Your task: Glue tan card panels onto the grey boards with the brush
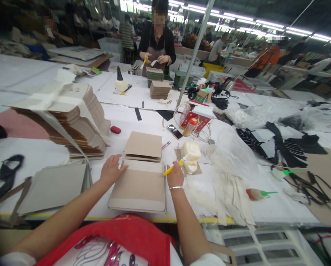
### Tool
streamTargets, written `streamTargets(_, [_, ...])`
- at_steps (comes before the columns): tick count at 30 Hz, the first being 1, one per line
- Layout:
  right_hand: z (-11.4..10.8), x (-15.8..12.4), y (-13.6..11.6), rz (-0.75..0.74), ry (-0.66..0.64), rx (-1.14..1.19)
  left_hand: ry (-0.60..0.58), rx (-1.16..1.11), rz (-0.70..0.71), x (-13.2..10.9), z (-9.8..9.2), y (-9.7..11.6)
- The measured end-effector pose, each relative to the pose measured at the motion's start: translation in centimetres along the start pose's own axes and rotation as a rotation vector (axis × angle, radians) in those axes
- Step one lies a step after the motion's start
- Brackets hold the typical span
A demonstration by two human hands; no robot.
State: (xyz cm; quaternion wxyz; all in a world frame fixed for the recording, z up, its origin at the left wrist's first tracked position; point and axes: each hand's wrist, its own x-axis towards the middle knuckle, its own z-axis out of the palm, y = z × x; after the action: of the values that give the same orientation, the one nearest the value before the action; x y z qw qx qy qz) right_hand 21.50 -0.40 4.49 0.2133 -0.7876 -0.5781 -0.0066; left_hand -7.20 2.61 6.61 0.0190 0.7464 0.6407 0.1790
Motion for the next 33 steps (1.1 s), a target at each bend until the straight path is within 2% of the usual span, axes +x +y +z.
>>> streamTargets(3, [-1.0, -0.5, 1.1, -0.046, 0.106, 0.017, 0.017, 0.046, 0.11, -0.5, -0.4, 0.5])
streamTargets(6, [-1.4, -1.6, 0.0, -0.193, 0.083, 0.066, 0.005, -0.015, 0.093, -0.4, -0.3, 0.7])
streamTargets(8, [-1.1, -2.4, -1.9, -0.354, -0.003, 0.11, -0.012, -0.105, -0.001, 0.1, 0.2, 0.4])
streamTargets(10, [-0.5, -3.1, -3.9, -0.506, -0.101, 0.134, -0.079, -0.245, -0.134, 0.8, 0.9, -0.3])
streamTargets(13, [0.2, -3.6, -5.7, -0.588, -0.198, 0.086, -0.211, -0.54, -0.407, 1.5, 2.0, -2.1])
streamTargets(15, [0.5, -3.7, -6.0, -0.591, -0.215, 0.057, -0.189, -0.678, -0.566, 1.3, 2.3, -3.4])
streamTargets(17, [0.5, -3.6, -5.6, -0.617, -0.21, 0.074, -0.099, -0.717, -0.647, 0.4, 2.2, -4.8])
streamTargets(19, [0.4, -3.6, -5.1, -0.645, -0.198, 0.12, -0.008, -0.688, -0.648, -1.0, 1.7, -6.3])
streamTargets(21, [0.5, -3.6, -4.7, -0.644, -0.185, 0.164, 0.093, -0.581, -0.568, -3.0, 0.9, -8.3])
streamTargets(23, [0.6, -3.6, -4.6, -0.618, -0.178, 0.185, 0.152, -0.365, -0.458, -5.5, 0.0, -11.0])
streamTargets(24, [0.8, -3.5, -4.7, -0.606, -0.176, 0.191, 0.137, -0.241, -0.422, -7.0, -0.4, -12.6])
streamTargets(25, [0.9, -3.4, -4.8, -0.597, -0.174, 0.196, 0.088, -0.13, -0.416, -8.5, -0.8, -14.2])
streamTargets(27, [1.0, -3.2, -5.1, -0.593, -0.169, 0.215, -0.085, 0.032, -0.456, -11.7, -1.5, -17.4])
streamTargets(30, [0.7, -2.7, -5.7, -0.583, -0.151, 0.261, -0.345, 0.155, -0.495, -15.6, -2.2, -21.2])
streamTargets(33, [0.0, -2.3, -5.8, -0.483, -0.1, 0.287, -0.387, 0.219, -0.424, -17.6, -2.6, -23.2])
